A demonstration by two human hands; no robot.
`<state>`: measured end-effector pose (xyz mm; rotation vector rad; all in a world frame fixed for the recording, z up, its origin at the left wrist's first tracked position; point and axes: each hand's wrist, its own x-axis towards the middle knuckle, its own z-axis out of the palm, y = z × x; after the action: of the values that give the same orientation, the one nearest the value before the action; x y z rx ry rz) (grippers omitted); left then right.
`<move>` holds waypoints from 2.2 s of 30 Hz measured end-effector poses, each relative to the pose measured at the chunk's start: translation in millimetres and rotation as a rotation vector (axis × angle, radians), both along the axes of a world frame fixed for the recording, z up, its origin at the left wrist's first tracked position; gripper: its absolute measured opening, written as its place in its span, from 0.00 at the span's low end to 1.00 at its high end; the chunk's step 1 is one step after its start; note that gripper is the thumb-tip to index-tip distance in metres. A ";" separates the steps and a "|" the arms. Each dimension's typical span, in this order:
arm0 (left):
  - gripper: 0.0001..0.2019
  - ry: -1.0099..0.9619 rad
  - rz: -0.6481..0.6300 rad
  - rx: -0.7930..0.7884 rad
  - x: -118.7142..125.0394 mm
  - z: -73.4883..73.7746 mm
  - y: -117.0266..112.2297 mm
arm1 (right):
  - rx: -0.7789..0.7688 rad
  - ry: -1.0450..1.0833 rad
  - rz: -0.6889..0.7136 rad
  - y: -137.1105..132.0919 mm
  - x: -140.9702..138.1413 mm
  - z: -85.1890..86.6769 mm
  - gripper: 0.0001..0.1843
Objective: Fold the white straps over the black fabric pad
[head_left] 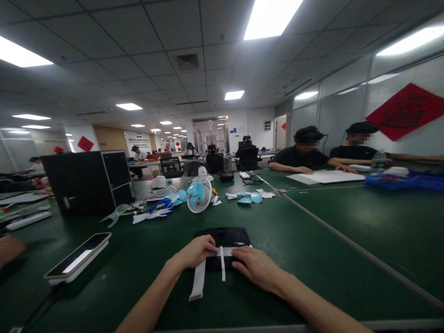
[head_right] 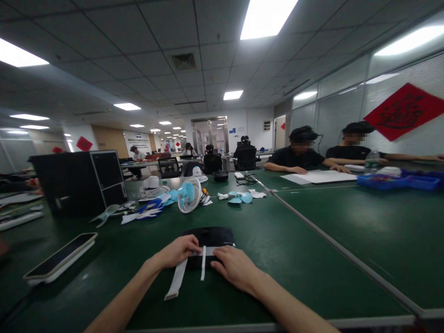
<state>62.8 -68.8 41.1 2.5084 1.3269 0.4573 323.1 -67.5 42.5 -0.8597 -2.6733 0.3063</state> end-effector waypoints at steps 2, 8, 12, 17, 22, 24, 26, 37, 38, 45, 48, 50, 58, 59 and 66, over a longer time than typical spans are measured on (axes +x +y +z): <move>0.15 0.011 0.016 -0.017 -2.3 0.1 -0.2 | 0.012 -0.004 -0.021 2.6 2.8 1.6 0.25; 0.13 0.016 0.085 -0.071 -8.9 2.1 -1.3 | 0.042 -0.045 -0.181 14.3 12.5 6.9 0.25; 0.11 -0.026 0.092 -0.091 -10.2 8.4 -5.2 | 0.067 -0.070 -0.290 19.2 16.1 8.2 0.23; 0.10 -0.041 0.132 -0.108 -9.1 12.6 -7.2 | 0.069 -0.076 -0.325 18.1 16.2 10.2 0.19; 0.10 -0.037 0.159 -0.132 -8.6 13.2 -8.0 | 0.086 -0.067 -0.286 19.9 18.0 8.8 0.16; 0.09 -0.035 0.187 -0.146 -8.9 14.1 -9.1 | 0.079 -0.067 -0.273 21.6 19.2 8.0 0.15; 0.09 -0.033 0.201 -0.164 -9.5 15.5 -10.5 | 0.065 -0.058 -0.259 22.7 20.3 8.0 0.14; 0.09 -0.048 0.208 -0.220 -15.4 13.8 -8.3 | 0.000 0.020 -0.207 28.6 27.5 6.1 0.10; 0.10 -0.055 0.208 -0.227 -16.2 13.6 -7.9 | -0.001 0.029 -0.199 29.8 28.3 5.1 0.10; 0.11 -0.113 0.299 -0.112 -33.5 15.9 0.8 | 0.048 0.208 -0.209 39.1 31.1 1.4 0.12; 0.14 -0.115 0.515 0.057 -51.0 10.3 11.3 | 0.052 0.231 -0.251 45.3 27.6 2.1 0.13; 0.15 -0.091 0.625 0.106 -64.0 3.2 17.9 | 0.054 0.219 -0.263 49.4 21.1 4.7 0.13; 0.12 0.042 0.866 0.144 -100.3 -20.1 28.7 | 0.083 0.009 -0.191 66.4 -40.7 19.2 0.17; 0.12 0.053 0.878 0.139 -103.1 -21.3 29.2 | 0.081 -0.005 -0.187 69.7 -48.7 19.4 0.17; 0.13 0.089 0.936 0.085 -118.2 -28.6 31.2 | 0.046 -0.091 -0.189 89.0 -75.5 18.5 0.14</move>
<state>-55.4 -37.6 12.5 1.8188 2.5145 0.5750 247.6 21.5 61.0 -1.1274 -2.6429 0.1645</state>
